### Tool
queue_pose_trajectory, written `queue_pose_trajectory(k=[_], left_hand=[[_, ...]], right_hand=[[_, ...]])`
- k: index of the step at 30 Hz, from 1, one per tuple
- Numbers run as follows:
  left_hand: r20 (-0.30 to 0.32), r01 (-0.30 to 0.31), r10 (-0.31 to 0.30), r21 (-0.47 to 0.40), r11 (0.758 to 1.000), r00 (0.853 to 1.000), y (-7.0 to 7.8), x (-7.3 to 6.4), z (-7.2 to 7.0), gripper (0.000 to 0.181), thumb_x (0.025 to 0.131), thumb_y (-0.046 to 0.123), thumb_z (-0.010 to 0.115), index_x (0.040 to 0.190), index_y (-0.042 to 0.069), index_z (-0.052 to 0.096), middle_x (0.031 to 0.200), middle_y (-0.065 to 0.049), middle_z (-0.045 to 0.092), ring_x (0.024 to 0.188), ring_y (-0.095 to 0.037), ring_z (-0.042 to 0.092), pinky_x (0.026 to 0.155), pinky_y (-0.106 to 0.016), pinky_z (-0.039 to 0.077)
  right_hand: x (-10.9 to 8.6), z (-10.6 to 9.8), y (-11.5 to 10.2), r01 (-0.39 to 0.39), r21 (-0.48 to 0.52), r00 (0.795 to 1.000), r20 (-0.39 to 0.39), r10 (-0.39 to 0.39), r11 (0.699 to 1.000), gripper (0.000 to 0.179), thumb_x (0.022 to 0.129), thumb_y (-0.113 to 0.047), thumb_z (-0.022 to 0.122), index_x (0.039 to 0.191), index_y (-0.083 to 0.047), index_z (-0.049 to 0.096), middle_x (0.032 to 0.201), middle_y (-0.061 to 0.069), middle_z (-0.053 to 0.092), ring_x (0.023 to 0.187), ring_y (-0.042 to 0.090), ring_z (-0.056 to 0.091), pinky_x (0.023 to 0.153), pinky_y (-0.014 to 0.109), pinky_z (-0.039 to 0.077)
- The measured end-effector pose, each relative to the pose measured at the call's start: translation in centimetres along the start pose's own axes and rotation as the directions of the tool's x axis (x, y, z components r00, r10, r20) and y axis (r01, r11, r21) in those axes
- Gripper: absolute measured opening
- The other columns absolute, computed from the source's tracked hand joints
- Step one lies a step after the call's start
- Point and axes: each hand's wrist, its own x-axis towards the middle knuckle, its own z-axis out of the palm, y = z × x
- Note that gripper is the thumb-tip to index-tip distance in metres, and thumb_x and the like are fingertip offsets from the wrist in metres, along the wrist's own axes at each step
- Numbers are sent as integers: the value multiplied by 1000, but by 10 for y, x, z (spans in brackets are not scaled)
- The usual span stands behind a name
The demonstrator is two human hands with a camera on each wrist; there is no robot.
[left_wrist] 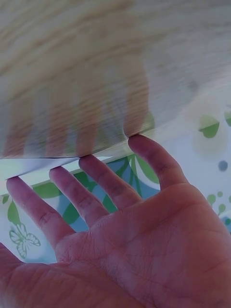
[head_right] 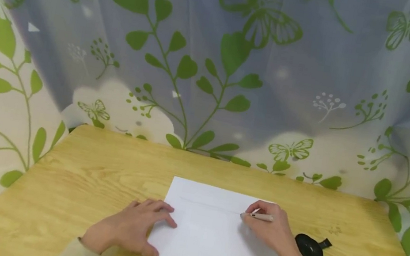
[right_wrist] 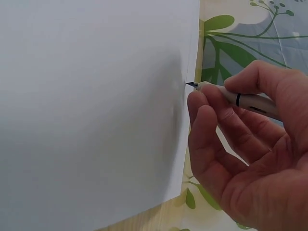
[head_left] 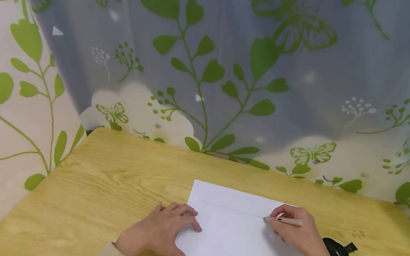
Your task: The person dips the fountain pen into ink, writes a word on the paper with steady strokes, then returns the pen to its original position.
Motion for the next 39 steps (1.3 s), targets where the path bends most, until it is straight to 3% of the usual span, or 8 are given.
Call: queue_pose_trajectory(k=[14,22,39], left_hand=[[0,4,-4,2,1000,1000,3,-3,4,56,71,42,87,122,35,65,148,6,50,136,-25,46,101,-66,38],[5,-7,7,1,1000,1000,3,0,-1,56,71,41,88,122,33,66,148,5,50,138,-25,44,100,-62,39],[24,0,1,-5,1000,1000,2,5,-4,57,70,40,89,121,32,65,146,4,49,135,-27,45,99,-66,38]], right_hand=[[-7,-2,5,-40,2,999,-5,40,999,15,89,-19,72,98,-7,70,68,5,68,55,18,58,51,31,48],[-12,-9,4,-68,-26,997,-32,67,997,17,89,-21,72,100,-8,71,70,5,69,58,19,59,52,31,48],[-11,-14,10,-81,-27,996,-36,80,996,19,90,-22,72,102,-7,70,69,5,69,57,19,59,52,31,47]])
